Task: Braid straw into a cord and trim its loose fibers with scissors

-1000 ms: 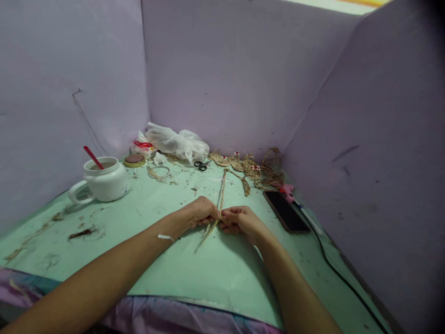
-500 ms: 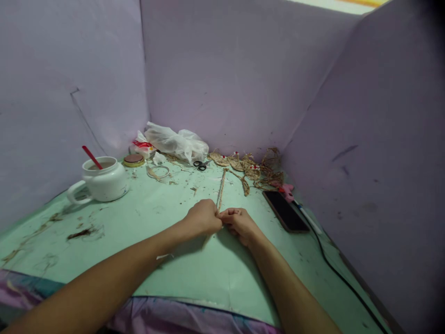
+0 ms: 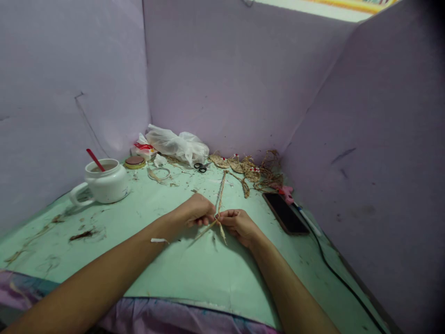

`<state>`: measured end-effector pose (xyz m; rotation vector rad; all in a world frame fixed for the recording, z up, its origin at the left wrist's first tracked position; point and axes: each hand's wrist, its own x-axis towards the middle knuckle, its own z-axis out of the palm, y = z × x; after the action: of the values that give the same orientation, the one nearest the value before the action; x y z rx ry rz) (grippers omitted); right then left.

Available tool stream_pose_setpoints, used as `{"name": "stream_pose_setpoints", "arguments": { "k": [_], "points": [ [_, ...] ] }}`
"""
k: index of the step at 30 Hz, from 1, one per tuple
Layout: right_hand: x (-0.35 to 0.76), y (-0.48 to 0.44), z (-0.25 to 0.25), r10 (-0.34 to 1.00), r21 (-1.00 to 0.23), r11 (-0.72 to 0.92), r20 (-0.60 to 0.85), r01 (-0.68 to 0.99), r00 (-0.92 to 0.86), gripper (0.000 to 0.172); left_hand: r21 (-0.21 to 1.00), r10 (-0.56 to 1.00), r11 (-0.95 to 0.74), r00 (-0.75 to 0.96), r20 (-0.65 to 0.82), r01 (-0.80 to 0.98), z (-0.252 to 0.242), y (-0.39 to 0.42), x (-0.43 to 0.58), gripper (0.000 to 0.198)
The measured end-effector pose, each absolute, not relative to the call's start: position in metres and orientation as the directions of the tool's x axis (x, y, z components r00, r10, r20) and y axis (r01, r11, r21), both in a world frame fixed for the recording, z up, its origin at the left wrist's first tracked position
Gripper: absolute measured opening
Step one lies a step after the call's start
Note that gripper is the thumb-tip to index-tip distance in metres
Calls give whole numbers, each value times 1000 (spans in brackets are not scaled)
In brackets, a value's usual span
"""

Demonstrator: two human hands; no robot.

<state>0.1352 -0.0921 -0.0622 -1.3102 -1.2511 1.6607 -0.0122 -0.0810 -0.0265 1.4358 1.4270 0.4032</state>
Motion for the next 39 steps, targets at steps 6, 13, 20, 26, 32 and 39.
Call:
{"name": "stream_pose_setpoints", "arguments": {
  "k": [6,13,20,26,32,39],
  "points": [
    [135,-90,-63,926,-964,-216,-253,158,-281,23,804,803,366,279,-527,468,-38,-82,-4,15],
    [133,-90,-71,982,-925,23,-50,378,-183,6,785,875,318,154,-459,532,-35,-83,-2,18],
    [138,-98,-59,987,-757,83,-29,648,-161,12,793,891,333,106,-442,510,-38,-87,6,19],
    [135,-105,-55,959,-749,199,16,631,-284,13,831,869,356,176,-463,427,-39,-88,-2,19],
    [141,-100,-52,941,-897,82,-75,435,-331,15,888,883,275,269,-384,367,-41,-87,-5,15],
    [133,-98,-48,938,-951,-259,-289,167,-191,11,899,878,241,312,-362,366,-45,-86,-5,9]
  ]
}}
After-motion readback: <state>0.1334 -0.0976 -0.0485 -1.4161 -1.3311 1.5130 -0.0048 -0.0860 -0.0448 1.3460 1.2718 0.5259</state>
